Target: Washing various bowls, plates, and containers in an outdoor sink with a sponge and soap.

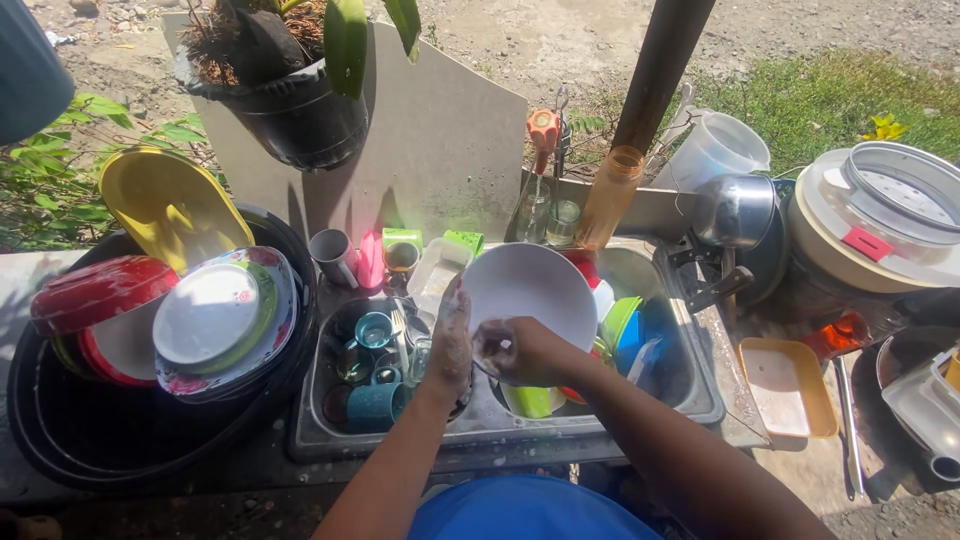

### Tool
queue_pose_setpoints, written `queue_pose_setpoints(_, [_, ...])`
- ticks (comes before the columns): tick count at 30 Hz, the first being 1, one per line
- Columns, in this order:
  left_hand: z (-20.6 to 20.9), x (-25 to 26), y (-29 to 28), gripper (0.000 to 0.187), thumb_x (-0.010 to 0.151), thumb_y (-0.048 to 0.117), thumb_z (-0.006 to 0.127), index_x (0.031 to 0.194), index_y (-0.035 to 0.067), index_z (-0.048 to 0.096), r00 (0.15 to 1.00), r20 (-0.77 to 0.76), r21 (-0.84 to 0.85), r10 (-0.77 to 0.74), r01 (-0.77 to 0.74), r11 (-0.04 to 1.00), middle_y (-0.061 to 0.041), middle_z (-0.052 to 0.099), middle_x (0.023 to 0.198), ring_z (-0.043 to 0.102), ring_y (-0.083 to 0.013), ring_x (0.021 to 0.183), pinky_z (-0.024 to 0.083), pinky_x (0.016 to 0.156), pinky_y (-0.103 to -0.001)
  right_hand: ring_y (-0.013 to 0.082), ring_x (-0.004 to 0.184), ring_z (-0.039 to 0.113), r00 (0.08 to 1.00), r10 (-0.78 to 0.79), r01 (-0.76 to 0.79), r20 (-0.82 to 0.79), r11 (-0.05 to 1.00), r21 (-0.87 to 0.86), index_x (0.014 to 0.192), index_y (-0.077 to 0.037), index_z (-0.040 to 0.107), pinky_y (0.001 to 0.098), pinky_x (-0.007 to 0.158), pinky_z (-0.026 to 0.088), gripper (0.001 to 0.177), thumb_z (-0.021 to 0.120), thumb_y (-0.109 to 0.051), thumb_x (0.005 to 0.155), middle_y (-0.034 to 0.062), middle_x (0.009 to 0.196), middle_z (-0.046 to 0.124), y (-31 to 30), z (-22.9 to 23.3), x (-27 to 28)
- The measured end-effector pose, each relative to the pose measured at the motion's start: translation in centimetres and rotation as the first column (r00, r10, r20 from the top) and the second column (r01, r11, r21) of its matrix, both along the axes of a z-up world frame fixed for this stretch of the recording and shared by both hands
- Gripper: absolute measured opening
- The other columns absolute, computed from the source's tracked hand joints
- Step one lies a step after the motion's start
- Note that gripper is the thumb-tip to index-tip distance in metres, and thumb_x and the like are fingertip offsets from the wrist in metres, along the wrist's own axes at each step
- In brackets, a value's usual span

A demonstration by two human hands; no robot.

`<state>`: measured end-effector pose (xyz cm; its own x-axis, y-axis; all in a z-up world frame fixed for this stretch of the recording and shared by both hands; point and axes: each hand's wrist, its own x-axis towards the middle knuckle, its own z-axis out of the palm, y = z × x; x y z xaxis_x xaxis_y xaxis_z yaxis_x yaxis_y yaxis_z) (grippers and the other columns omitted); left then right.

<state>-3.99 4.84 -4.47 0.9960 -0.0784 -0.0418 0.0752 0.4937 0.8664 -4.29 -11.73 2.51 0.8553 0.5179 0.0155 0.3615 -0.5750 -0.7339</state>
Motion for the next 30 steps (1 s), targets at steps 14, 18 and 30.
queue_pose_setpoints(14, [1.5,-1.0,3.5,0.054,0.108,0.032,0.042,0.153,0.003,0.039,0.998,0.009,0.008,-0.061,0.061,0.998,-0.016,0.053,0.142,0.049,-0.0251,0.132,0.038,0.113,-0.039,0.0356,0.091,0.071,0.996,0.061,-0.082,-0.063,0.913,-0.399,0.115,-0.007,0.073,0.0449,0.084,0.055,0.031,0.067,-0.013,0.085,0.0197,0.096,0.075,-0.5,-3.0,1.7])
queue_pose_setpoints(18, [0.9,-1.1,3.2,0.055,0.109,0.031,0.042,0.154,-0.001,0.037,0.980,0.192,0.233,-0.046,0.000,0.972,-0.014,0.049,0.150,0.045,-0.0213,0.140,0.032,0.118,-0.035,0.0350,0.091,0.069,0.982,-0.137,0.150,0.127,0.983,-0.106,0.119,0.000,0.065,0.0454,0.080,0.054,0.037,0.068,-0.015,0.085,0.0205,0.106,0.068,2.6,-0.4,1.2])
queue_pose_setpoints(30, [-0.7,0.1,4.8,0.053,0.106,0.026,0.048,0.154,0.005,0.037,0.999,0.028,-0.077,-0.042,0.044,0.996,-0.011,0.055,0.137,0.052,-0.0204,0.124,0.042,0.107,-0.037,0.0399,0.126,0.058,0.954,-0.127,0.161,0.270,0.981,-0.106,0.140,0.004,0.054,0.0433,0.107,0.044,0.066,0.067,-0.028,0.084,0.0271,0.140,0.057,6.6,-0.8,0.7])
